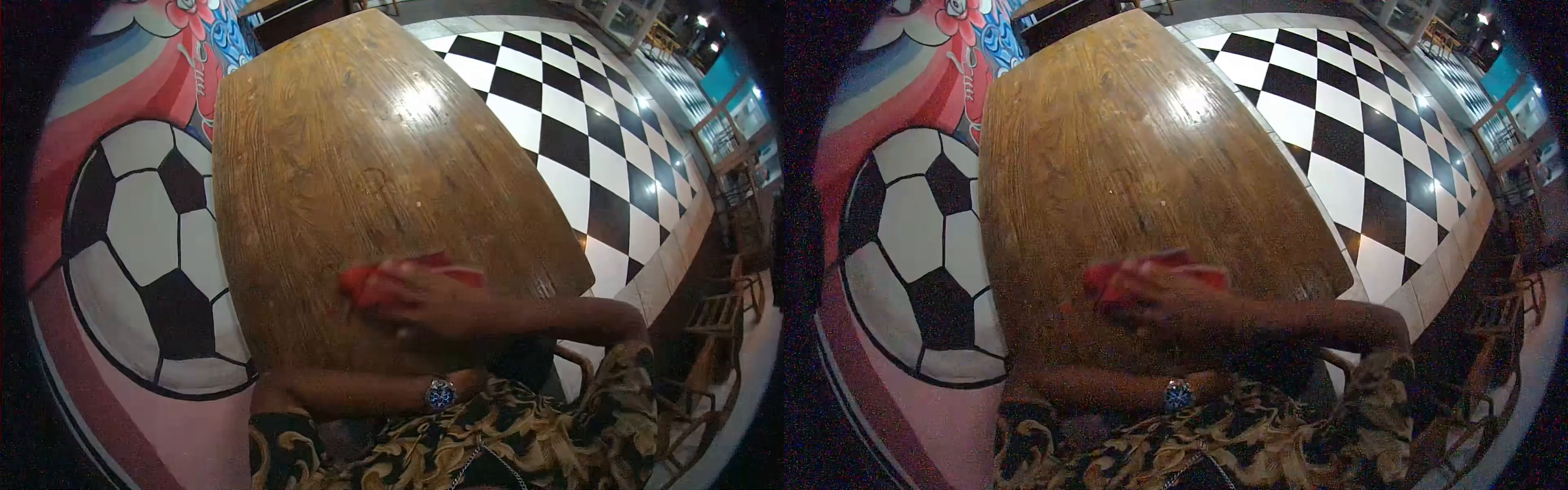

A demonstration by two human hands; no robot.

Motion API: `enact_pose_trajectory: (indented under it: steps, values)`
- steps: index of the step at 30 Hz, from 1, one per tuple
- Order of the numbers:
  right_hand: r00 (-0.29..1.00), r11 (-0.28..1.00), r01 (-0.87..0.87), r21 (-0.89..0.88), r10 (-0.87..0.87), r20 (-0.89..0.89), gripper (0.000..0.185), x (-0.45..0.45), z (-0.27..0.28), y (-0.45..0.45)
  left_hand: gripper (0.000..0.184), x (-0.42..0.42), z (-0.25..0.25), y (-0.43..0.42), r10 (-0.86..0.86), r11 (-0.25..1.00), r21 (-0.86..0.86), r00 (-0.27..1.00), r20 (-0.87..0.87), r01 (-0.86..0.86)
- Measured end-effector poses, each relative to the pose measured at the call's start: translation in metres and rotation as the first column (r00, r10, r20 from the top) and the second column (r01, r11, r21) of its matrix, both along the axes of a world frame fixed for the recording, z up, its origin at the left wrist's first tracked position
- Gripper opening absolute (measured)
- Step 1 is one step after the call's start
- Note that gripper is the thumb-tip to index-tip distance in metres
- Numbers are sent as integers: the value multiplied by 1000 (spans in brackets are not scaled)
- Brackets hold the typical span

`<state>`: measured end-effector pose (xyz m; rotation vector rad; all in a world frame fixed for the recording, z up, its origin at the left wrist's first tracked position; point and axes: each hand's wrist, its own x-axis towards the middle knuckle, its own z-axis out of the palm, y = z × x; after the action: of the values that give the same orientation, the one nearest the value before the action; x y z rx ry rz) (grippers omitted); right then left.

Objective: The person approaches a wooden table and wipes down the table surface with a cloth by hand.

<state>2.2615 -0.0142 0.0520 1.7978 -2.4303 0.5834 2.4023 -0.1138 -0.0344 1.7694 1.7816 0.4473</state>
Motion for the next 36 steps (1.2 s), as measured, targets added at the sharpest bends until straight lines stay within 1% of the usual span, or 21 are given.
enact_pose_trajectory:
  steps: [3, 5, 8, 11, 12, 13, 14, 16, 18, 19, 20, 21, 22, 24, 26, 28, 30, 31, 33, 34, 36]
  values:
    - [975, 975, -204, -86, 211, 76, 54, 7, -13, -58, 37, 2, 1, -2, 1, 1000, 7, 1000, 0, -1]
    - [930, 927, -368, -74, 366, -42, 56, -17, -23, -96, 37, 0, 4, -1, -4, 1000, 13, 1000, -8, 4]
    - [927, 903, -374, -213, 357, -116, 53, -52, -36, -147, 37, -1, 1, 2, -7, 1000, 22, 1000, -24, 7]
    - [936, 909, -351, -225, 336, -106, 48, -90, -3, -142, 37, -2, 3, 6, -4, 999, 35, 1000, -31, 5]
    - [904, 925, -164, -341, 279, 323, 46, -100, 16, -135, 37, -3, 3, 5, -8, 999, 41, 999, -38, 9]
    - [772, 902, 18, -432, 262, 579, 42, -109, 19, -126, 37, -2, 4, 7, -6, 999, 47, 999, -39, 8]
    - [573, 830, 230, -508, 306, 760, 39, -118, 22, -118, 37, -3, 4, 9, -4, 998, 56, 999, -46, 7]
    - [241, 612, 651, -449, 395, 887, 36, -147, 39, -91, 37, -3, 6, 11, -1, 997, 79, 997, -72, 7]
    - [658, 543, 568, -618, 151, 738, 37, -224, 14, -34, 37, -5, 9, 11, 3, 993, 120, 993, -121, 12]
    - [704, 576, 675, -461, -317, 635, 38, -240, 8, 8, 37, -9, 11, 10, 4, 990, 143, 987, -160, 20]
    - [589, 519, 808, -278, -707, 393, 41, -245, 22, 47, 37, -9, 11, 10, 10, 983, 181, 976, -216, 30]
    - [532, 538, 813, -221, -842, -94, 42, -280, -1, 74, 37, -9, 14, 11, 31, 970, 239, 946, -321, 49]
    - [529, 537, 813, -224, -843, -97, 42, -277, 3, 74, 38, -8, 16, 13, 66, 951, 302, 904, -423, 72]
    - [521, 681, 731, -41, -596, -611, 45, -263, 12, 75, 38, -9, 20, 13, 194, 898, 423, 753, -629, 122]
    - [579, 679, 730, 74, -558, -595, 45, -256, 16, 42, 38, -12, 23, 12, 334, 845, 509, 584, -740, 162]
    - [772, 764, 635, 109, -626, -109, 50, -216, 38, -19, 38, -17, 30, 11, 419, 810, 560, 500, -758, 171]
    - [831, 860, 509, -28, -483, 276, 56, -162, 29, -63, 38, -24, 40, 15, 422, 775, 602, 554, -718, 191]
    - [859, 892, 425, -155, -343, 381, 59, -131, 18, -84, 44, -18, 30, 26, 9, 954, 211, 686, -728, 211]
    - [964, 927, -56, -371, 147, 222, 57, -64, -20, -140, 51, 5, -9, 43, -374, 927, -216, 766, -523, 305]
    - [970, 902, -169, -398, 224, 96, 56, -28, -25, -150, 52, 4, -2, 39, -369, 912, -316, 862, -348, 263]
    - [955, 868, -278, -412, 296, -22, 55, -8, -30, -155, 55, -11, 25, 30, -84, 921, -382, 996, -3, 76]
